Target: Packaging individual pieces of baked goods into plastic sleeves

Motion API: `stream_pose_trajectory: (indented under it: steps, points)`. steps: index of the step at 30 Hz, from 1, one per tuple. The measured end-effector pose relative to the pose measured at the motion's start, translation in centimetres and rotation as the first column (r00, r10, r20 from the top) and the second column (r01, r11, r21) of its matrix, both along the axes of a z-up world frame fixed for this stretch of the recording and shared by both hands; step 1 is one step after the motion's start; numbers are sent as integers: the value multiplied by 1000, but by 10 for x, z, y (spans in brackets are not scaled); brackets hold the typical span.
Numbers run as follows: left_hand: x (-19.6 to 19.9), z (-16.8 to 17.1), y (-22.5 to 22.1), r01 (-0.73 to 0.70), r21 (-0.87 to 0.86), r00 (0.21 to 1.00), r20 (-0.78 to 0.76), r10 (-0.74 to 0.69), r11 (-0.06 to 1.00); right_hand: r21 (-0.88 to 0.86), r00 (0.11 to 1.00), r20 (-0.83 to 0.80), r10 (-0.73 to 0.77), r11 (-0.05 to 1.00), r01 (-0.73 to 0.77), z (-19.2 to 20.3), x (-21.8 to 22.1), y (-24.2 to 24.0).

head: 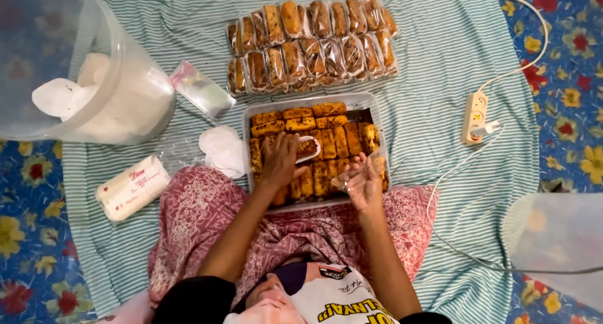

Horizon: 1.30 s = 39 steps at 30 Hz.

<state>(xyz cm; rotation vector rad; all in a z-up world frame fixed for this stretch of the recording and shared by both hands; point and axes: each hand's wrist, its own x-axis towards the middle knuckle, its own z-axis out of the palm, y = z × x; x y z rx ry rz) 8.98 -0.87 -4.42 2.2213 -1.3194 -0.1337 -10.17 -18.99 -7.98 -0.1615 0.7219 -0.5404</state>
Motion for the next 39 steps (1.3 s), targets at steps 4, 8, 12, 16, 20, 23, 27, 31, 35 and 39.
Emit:
stream_pose_trajectory:
  steps: [4, 8, 12, 16, 20, 23, 27, 31, 35, 39]
  points:
    - [8, -19, -9, -7, 240, 990, 139, -27, 971, 35, 999, -16, -28, 999, 29, 1, -4, -4]
    - [12, -23, -12, -20, 335, 995, 96, -13, 942, 56, 999, -2, -55, 997, 55, -12, -9, -10]
    - [15, -38, -12, -32, 324, 996, 89, 3, 946, 52, 999, 12, -51, 997, 50, -5, -8, -9]
    - [16, -49, -12, -27, 304, 996, 91, -1, 952, 61, 994, 75, -82, 995, 78, 9, -4, -8]
    - [11, -35, -9, -34, 282, 985, 171, -15, 959, 59, 986, 141, -86, 995, 78, 9, -4, -14]
    - [7, -22, -5, -15, 213, 983, 183, -25, 977, 47, 977, 191, -96, 995, 88, 14, -5, -14]
    - [-3, 13, 4, 4, 132, 983, 180, -27, 991, 14, 968, 233, -87, 996, 87, 29, -3, -12]
    - [-19, 71, 21, 15, 26, 998, -58, -13, 1000, -19, 957, 281, -67, 997, 75, 37, -2, -10]
    - [-47, 132, 44, 28, -151, 950, -304, -73, 988, -36, 937, 347, -45, 997, 62, 34, -1, -9]
    - [-72, 142, 53, 31, -261, 935, -334, -121, 965, -66, 931, 362, -37, 996, 65, 55, 2, 3]
